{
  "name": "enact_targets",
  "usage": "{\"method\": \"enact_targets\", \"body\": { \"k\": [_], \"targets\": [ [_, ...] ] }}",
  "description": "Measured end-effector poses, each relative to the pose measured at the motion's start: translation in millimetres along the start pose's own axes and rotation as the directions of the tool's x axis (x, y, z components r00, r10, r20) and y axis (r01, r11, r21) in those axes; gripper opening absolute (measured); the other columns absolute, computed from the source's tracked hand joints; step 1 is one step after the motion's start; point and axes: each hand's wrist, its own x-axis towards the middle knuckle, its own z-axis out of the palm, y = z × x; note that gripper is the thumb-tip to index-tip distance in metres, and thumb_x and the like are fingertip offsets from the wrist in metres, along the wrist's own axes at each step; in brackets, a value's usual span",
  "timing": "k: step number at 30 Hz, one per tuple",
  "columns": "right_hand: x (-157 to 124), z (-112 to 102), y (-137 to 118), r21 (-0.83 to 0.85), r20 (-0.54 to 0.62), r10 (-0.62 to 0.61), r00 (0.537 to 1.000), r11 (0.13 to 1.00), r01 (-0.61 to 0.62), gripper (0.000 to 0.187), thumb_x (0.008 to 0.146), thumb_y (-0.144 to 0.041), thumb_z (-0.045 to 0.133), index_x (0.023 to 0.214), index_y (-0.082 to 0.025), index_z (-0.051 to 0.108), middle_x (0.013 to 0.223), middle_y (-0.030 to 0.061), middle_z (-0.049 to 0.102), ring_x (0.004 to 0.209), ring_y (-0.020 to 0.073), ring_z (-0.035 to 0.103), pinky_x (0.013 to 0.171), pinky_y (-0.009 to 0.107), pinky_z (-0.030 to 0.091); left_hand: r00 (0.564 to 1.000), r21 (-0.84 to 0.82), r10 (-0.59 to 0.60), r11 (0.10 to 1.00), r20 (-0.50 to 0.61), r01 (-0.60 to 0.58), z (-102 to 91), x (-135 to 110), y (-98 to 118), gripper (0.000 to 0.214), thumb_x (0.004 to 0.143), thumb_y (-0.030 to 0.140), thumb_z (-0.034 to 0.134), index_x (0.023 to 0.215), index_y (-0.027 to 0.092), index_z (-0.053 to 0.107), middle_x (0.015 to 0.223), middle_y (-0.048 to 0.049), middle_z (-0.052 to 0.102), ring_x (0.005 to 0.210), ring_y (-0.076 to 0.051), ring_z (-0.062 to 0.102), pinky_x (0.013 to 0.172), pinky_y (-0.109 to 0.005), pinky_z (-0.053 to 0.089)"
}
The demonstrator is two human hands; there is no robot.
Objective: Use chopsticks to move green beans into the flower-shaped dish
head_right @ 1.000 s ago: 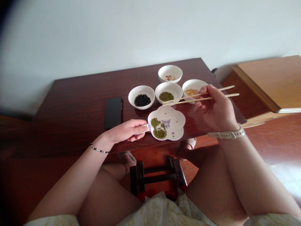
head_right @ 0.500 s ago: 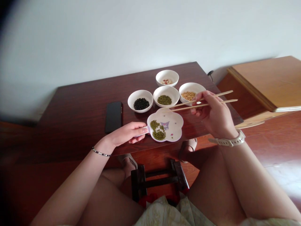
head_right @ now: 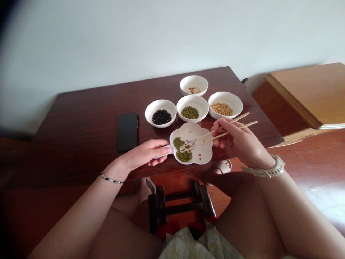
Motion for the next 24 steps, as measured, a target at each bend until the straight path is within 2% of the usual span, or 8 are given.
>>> {"method": "enact_targets", "body": {
  "k": [8, 12, 18, 24],
  "targets": [
    [-5, 3, 0, 0.017, -0.022, -0.009, 1.000, 1.000, 0.009, 0.047, 0.100, -0.063, 0.108, 0.084, -0.023, 0.088, 0.089, 0.0041, 0.080, 0.060, 0.0115, 0.072, 0.053, 0.016, 0.060, 0.999, 0.011, -0.030, 0.999, -0.024, 0.030, 4.4, -2, 4, 0.043, 0.120, 0.057, 0.081, 0.101, 0.024, 0.061, 0.089, 0.0034, 0.064, 0.071, -0.012, 0.052, 0.065, -0.027, 0.042],
    [-7, 3, 2, -0.019, -0.027, -0.013, 1.000, 1.000, 0.012, 0.049, 0.104, -0.066, 0.106, 0.085, -0.023, 0.089, 0.086, 0.0043, 0.079, 0.059, 0.0114, 0.072, 0.052, 0.016, 0.058, 1.000, 0.005, -0.017, 1.000, -0.027, 0.017, 5.4, -2, 3, 0.042, 0.123, 0.057, 0.076, 0.103, 0.024, 0.061, 0.089, 0.0035, 0.064, 0.071, -0.012, 0.052, 0.065, -0.027, 0.041],
    [-9, 3, 3, -0.045, -0.026, -0.019, 0.999, 0.999, 0.018, 0.048, 0.107, -0.065, 0.102, 0.086, -0.023, 0.091, 0.083, 0.0049, 0.079, 0.058, 0.0119, 0.071, 0.053, 0.016, 0.059, 1.000, -0.018, 0.004, 1.000, -0.012, -0.004, 4.5, -1, 0, 0.042, 0.125, 0.056, 0.077, 0.104, 0.023, 0.061, 0.091, 0.0037, 0.064, 0.071, -0.010, 0.050, 0.064, -0.026, 0.038],
    [-10, 10, -4, 0.000, -0.068, -0.063, 0.996, 0.998, 0.063, 0.049, 0.099, -0.063, 0.109, 0.083, -0.022, 0.086, 0.088, 0.0036, 0.078, 0.059, 0.0115, 0.074, 0.051, 0.015, 0.059, 1.000, -0.041, 0.009, 0.999, -0.018, -0.010, 3.4, 0, -3, 0.047, 0.121, 0.061, 0.084, 0.103, 0.023, 0.063, 0.091, 0.0032, 0.064, 0.072, -0.011, 0.051, 0.064, -0.027, 0.038]
  ]
}}
